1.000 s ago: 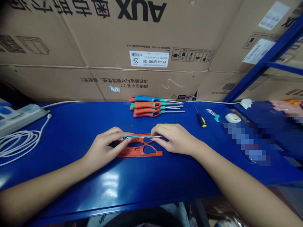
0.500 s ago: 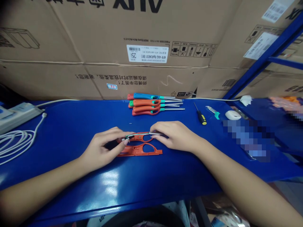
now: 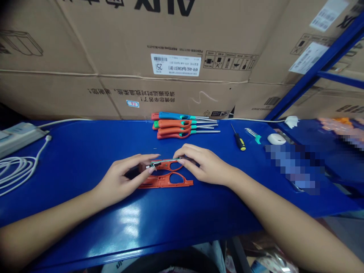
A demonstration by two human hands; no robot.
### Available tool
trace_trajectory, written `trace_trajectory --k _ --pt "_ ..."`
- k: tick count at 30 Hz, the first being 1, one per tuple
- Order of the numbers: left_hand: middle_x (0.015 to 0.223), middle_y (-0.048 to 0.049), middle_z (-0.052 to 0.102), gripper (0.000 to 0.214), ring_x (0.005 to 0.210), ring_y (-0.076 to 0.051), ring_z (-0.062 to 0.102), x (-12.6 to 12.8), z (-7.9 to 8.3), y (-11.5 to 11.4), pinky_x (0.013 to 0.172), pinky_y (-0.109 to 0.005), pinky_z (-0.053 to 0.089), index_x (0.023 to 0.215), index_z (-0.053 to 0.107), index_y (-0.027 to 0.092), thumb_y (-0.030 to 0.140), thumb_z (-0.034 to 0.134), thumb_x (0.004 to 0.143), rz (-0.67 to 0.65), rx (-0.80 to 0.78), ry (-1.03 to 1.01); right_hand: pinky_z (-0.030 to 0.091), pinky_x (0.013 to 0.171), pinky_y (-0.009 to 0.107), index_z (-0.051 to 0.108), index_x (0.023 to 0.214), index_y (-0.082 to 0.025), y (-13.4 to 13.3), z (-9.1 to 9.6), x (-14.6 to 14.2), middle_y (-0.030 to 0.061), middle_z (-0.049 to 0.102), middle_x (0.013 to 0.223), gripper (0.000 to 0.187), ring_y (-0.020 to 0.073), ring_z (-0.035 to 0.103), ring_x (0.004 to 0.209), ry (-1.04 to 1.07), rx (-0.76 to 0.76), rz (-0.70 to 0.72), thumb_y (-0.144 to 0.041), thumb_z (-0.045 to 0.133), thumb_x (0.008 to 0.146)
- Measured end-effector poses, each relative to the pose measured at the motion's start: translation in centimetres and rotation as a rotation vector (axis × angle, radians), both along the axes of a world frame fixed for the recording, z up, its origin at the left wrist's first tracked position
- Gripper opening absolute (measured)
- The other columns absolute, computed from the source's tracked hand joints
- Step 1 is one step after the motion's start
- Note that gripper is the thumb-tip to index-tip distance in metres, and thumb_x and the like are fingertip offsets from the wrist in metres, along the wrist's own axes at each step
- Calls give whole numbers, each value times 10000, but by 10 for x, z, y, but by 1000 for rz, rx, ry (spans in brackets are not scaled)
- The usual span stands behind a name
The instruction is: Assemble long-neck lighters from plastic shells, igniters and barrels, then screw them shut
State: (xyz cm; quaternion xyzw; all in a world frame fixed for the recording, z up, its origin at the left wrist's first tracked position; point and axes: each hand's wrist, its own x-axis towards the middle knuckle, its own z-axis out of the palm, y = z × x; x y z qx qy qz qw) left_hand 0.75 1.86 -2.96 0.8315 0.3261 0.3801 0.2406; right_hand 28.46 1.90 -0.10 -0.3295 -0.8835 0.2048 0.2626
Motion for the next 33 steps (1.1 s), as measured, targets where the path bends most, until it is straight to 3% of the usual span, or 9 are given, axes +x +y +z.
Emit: trace_trajectory --k 6,14,26,33 --pt "933 -19 727 326 738 -112 620 -1 0 0 709 -223 502 1266 678 255 165 605 962 -103 33 34 498 803 287 573 1090 -209 -1 -3 -2 60 647 1039 120 155 610 905 15 -50 -30 -182 496 1002" --pt "1043 -68 743 334 882 -169 646 -2 0 -1 810 -288 531 1297 638 203 160 579 971 -175 72 97 410 587 211 519 1025 -200 -7 -2 -7 -23 535 807 63 91 465 644 107 -227 -36 -239 549 986" --pt "984 -62 723 263 870 -163 639 -2 -2 0 796 -285 523 1206 685 195 157 582 967 -146 69 85 428 603 215 570 976 -184 -5 -2 -8 -5 578 821 131 95 496 663 120 -316 -32 -314 565 990" --pt "963 -75 716 261 850 -161 655 -2 -2 2 761 -276 537 1183 715 190 161 572 967 -87 120 29 481 692 245 579 951 -179 -6 0 -8 22 607 890 107 112 543 740 132 -368 59 -280 613 958"
